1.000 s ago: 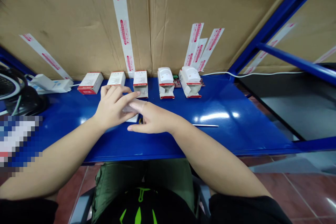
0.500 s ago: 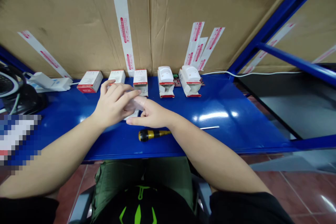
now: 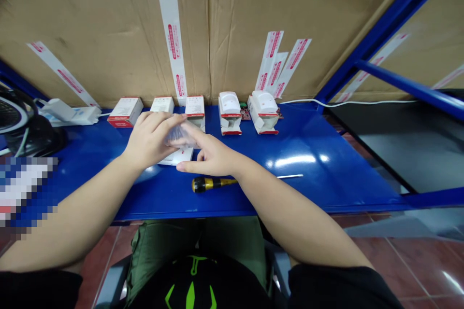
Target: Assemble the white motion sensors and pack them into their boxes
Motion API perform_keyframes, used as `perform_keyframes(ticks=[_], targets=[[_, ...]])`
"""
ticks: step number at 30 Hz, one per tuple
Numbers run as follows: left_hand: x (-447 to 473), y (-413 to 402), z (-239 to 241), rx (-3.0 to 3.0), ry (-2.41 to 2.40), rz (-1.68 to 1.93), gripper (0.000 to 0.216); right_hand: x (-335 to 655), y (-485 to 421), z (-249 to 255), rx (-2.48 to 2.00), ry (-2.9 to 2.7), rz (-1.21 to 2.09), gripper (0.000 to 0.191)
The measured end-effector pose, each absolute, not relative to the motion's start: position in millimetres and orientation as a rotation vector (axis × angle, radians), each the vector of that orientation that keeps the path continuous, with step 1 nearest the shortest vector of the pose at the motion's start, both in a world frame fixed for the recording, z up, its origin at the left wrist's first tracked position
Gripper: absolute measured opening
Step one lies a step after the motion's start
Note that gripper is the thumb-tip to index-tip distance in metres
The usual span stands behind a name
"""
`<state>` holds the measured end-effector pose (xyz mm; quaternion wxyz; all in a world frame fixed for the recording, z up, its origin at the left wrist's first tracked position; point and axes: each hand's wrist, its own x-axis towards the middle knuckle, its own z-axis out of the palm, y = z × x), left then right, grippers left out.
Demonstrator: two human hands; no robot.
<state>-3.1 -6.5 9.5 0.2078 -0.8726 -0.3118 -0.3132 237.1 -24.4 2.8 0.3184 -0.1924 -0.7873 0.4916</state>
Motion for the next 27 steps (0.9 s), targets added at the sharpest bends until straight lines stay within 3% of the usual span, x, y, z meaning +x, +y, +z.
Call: perform_keyframes(ticks=[2, 6, 9, 16, 22, 27], targets=[[-8.5, -2.8, 10.1, -2.415, -0.906, -0.918, 0.057, 238.7, -25.5, 5.6, -0.547, -2.012, 1.220, 0.089], [-22.6, 7.5, 12.7, -2.411, -1.073, -1.100, 0.067, 238.7, -23.7, 5.9, -0.758, -1.847, 0.841, 0.034], [-31.1, 16.3, 12.9, -2.431, -1.120, -1.296, 0.084, 231.4, -22.0, 2.8, -0.879, -1.981, 0.656, 0.018], [-32.2, 26.9, 0.9, -2.475, -1.129, -1.368, 0.098, 200.7, -25.1, -1.2, -0.935, -2.563, 0.527, 0.054], [-30.4, 26.9, -1.8, -2.494, -1.072, -1.355, 0.095, 204.4, -20.7, -0.1, -0.972, -2.586, 0.469, 0.056], [-34.9, 30.3, -2.1, -2.472, -1.102, -1.389, 0.090, 237.2, -21.1, 10.7, -0.695, -2.446, 0.616, 0.065]])
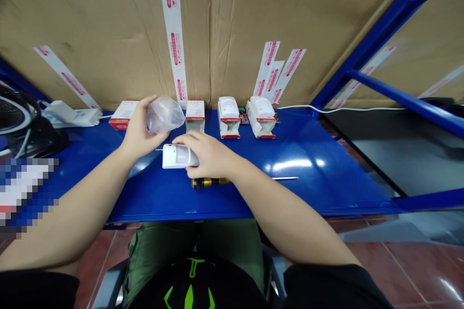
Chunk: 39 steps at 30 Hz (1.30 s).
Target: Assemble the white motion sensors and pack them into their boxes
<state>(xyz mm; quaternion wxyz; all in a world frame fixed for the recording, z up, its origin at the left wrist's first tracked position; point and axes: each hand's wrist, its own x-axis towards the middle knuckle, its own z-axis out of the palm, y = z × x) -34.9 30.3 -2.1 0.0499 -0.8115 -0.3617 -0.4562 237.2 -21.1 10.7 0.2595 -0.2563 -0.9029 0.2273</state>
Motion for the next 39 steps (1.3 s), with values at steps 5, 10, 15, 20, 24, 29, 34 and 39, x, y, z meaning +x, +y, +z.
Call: perform_keyframes(ticks=[5, 10, 15, 20, 24, 29, 34, 39], targets=[[-35.0, 31.3, -2.9, -2.556, -1.102, -1.387, 0.085, 266.9, -14.1, 17.9, -0.611, -1.995, 0.702, 0.090], [-25.0, 22.8, -3.2, -2.792, -0.969, -1.326, 0.082, 265.3, -4.7, 14.1, -0.729, -1.650, 0.592, 0.098], [-12.7, 10.6, -2.4, -2.933, -0.850, -1.344, 0.080, 256.3, -4.0, 3.8, -0.696, -1.704, 0.618, 0.089], [-4.2, 3.5, 2.0, -2.946, -0.809, -1.328, 0.072, 247.9, -4.1, -9.8, -0.693, -1.736, 0.420, 0.083], [1.7, -1.0, 6.8, -2.925, -0.789, -1.332, 0.068, 243.2, -8.3, -9.4, -0.731, -1.798, 0.371, 0.078], [10.1, -8.1, 7.8, -3.081, -0.912, -1.569, 0.055, 240.0, -14.9, 5.3, -0.676, -1.855, 0.440, 0.045], [18.2, -9.7, 3.4, -3.288, -1.381, -1.926, 0.062, 236.7, -19.7, 12.1, -0.630, -1.951, 0.569, 0.021], [22.0, -5.2, -0.8, -3.200, -1.755, -2.188, 0.064, 233.1, -16.9, 9.5, -0.815, -1.832, 0.821, 0.021]])
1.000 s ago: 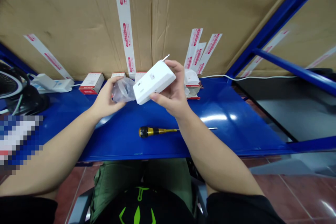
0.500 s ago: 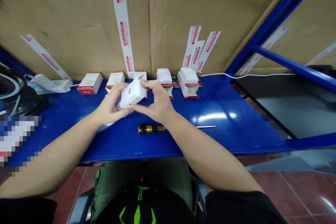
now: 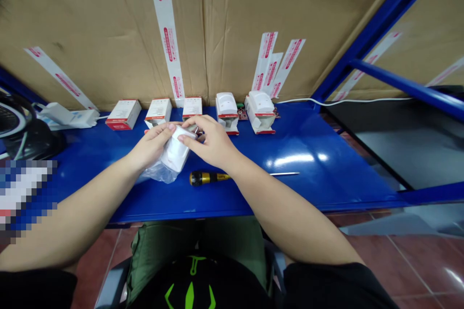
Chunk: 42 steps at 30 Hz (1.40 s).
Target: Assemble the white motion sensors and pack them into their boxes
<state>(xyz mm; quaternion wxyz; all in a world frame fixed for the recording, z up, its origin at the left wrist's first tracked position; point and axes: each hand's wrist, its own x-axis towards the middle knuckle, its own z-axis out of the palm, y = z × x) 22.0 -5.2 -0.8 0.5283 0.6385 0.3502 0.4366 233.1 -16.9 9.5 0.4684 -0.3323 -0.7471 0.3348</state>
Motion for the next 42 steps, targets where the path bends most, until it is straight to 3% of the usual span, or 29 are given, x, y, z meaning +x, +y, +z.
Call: perform_keyframes(ticks=[5, 10, 12, 15, 17, 23, 29, 33, 42], targets=[[24.9, -3.5, -2.3, 1.346, 0.817, 1.069, 0.049, 233.9, -9.2, 6.0, -0.838, -1.785, 1.033, 0.021], [28.3, -8.7, 1.5, 1.245, 0.831, 1.029, 0.040, 233.8, -11.6, 4.7, -0.938, -1.822, 0.921, 0.021], [26.9, -10.5, 2.8, 1.203, 0.835, 0.975, 0.049, 233.7, -11.5, 3.6, -0.951, -1.797, 0.843, 0.021], [22.8, -10.9, 2.9, 1.251, 0.855, 0.832, 0.085, 234.1, -8.0, 0.7, -0.941, -1.717, 0.862, 0.024], [20.0, -9.4, 2.7, 1.291, 0.878, 0.770, 0.092, 234.6, -5.3, -0.8, -0.934, -1.664, 0.902, 0.027], [10.9, -3.7, 7.7, 1.365, 0.830, 0.722, 0.062, 237.2, -5.1, 2.6, -0.949, -1.602, 0.948, 0.032], [4.1, 0.0, 7.9, 1.525, 0.849, 0.719, 0.067, 242.6, -2.7, 4.9, -0.886, -1.607, 0.996, 0.027], [5.9, -1.1, 4.6, 1.632, 0.829, 0.734, 0.067, 246.3, -3.2, 8.7, -0.988, -1.705, 1.170, 0.049], [11.4, 2.2, 6.7, 1.522, 0.861, 1.213, 0.041, 254.2, -3.0, 20.0, -0.873, -1.414, 1.557, 0.040]])
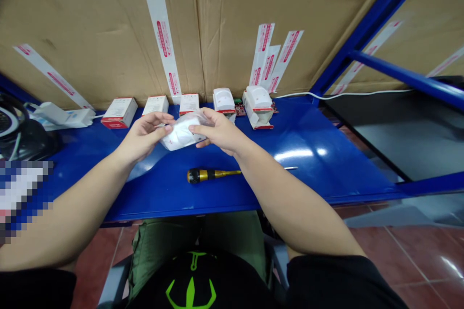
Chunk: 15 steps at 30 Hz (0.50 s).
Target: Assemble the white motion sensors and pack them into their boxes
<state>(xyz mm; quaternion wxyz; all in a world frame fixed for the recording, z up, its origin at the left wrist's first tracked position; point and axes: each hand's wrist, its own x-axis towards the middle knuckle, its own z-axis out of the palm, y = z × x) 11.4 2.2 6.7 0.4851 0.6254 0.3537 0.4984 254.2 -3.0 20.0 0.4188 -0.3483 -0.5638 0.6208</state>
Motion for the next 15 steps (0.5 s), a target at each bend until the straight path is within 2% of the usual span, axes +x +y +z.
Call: perform_keyframes(ticks=[4, 9, 15], targets=[[11.3, 3.7, 5.6, 1.419, 0.862, 1.251, 0.042, 252.3, -2.7, 18.6, -0.848, -1.320, 1.640, 0.031], [12.8, -0.2, 5.7, 1.399, 0.808, 1.100, 0.062, 246.5, 0.7, 14.5, -0.915, -1.136, 1.609, 0.021], [12.4, -0.2, 7.4, 1.346, 0.839, 1.070, 0.051, 246.7, 6.4, 8.3, -0.900, -1.135, 1.557, 0.017]])
